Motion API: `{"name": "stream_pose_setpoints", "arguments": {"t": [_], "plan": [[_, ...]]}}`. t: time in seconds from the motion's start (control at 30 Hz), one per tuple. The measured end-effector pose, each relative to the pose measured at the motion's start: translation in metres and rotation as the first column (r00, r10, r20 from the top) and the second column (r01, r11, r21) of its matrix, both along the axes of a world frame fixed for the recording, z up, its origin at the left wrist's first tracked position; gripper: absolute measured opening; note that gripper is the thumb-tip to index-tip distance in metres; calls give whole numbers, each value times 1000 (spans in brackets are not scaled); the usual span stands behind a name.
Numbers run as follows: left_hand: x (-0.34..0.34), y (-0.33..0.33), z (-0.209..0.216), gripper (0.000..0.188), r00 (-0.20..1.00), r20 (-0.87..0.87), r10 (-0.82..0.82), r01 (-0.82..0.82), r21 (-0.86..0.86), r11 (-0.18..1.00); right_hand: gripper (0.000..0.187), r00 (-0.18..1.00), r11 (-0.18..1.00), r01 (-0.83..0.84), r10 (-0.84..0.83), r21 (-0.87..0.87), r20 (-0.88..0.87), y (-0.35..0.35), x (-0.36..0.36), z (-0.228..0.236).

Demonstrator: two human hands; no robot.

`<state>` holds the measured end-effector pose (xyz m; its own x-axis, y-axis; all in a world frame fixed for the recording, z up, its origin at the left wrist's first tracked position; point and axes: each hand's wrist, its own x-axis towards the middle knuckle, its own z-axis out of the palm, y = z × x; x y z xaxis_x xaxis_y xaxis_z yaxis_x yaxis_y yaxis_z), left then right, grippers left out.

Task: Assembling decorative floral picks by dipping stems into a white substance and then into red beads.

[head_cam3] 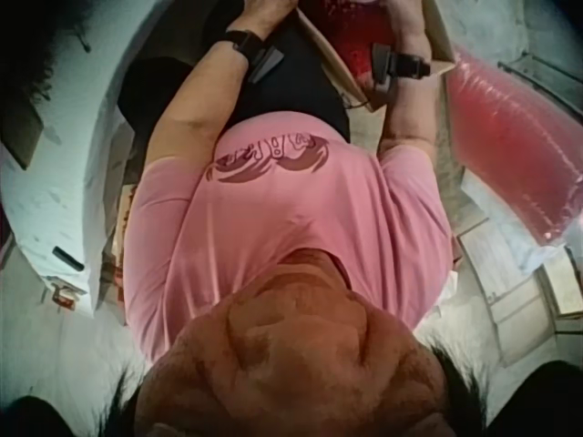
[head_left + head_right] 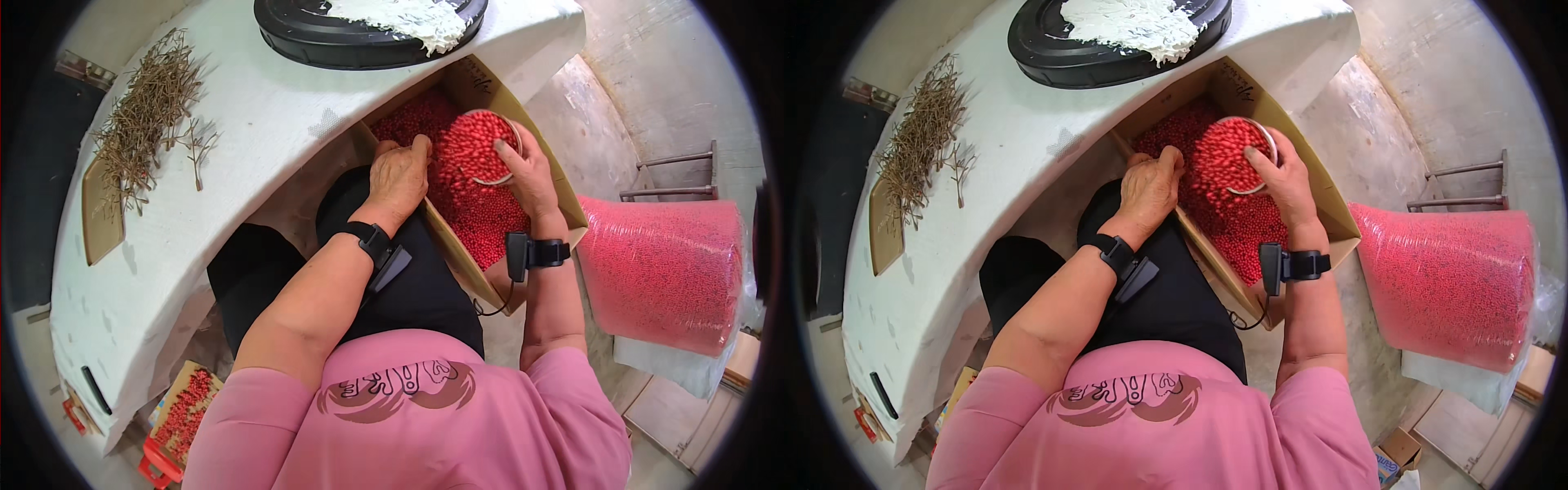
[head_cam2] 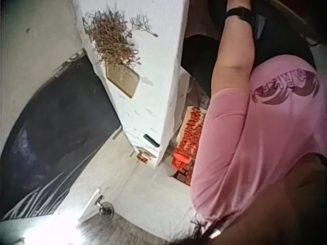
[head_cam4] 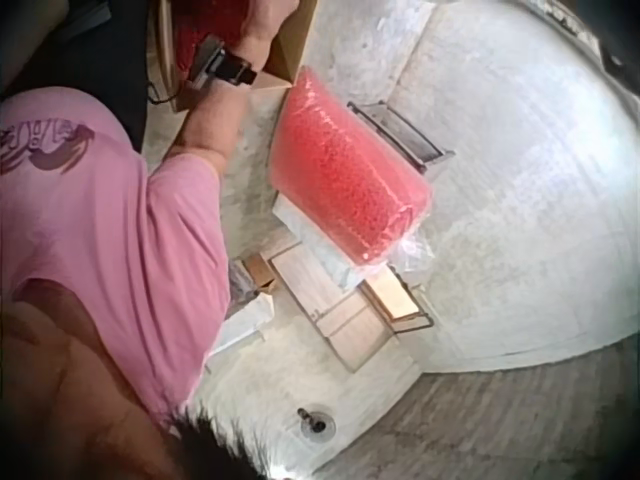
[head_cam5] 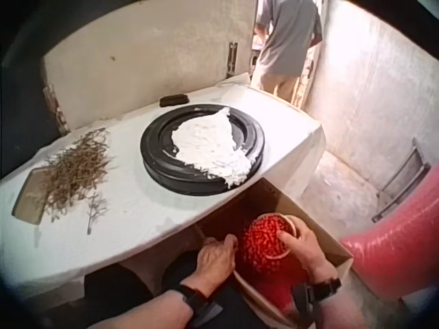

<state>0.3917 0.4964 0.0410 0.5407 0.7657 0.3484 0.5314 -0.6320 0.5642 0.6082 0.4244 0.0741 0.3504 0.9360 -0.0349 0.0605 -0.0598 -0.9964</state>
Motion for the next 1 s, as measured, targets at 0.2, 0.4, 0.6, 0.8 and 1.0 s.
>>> {"name": "stream_pose_setpoints", "arguments": {"t": [0.2,0.4,0.6,0.8,1.0], "plan": [[-1,1,0,18,998,64,-5,2,58,998,51,574,974,216,-73,-65,816,13,-2,-25],[1,0,4,16,999,32,-13,13,12,1000,54,673,645,342,339,-683,657,-24,27,-148],[0,2,6,12,1000,8,-16,17,-20,1000,47,953,422,118,207,-899,223,-40,13,-164],[1,1,5,14,1000,19,-9,9,-11,1000,58,979,560,-168,-5,-811,-206,-32,37,-140],[1,1,1,21,997,80,16,-17,15,1000,53,963,804,-130,-35,-580,-266,-28,51,-70]]}}
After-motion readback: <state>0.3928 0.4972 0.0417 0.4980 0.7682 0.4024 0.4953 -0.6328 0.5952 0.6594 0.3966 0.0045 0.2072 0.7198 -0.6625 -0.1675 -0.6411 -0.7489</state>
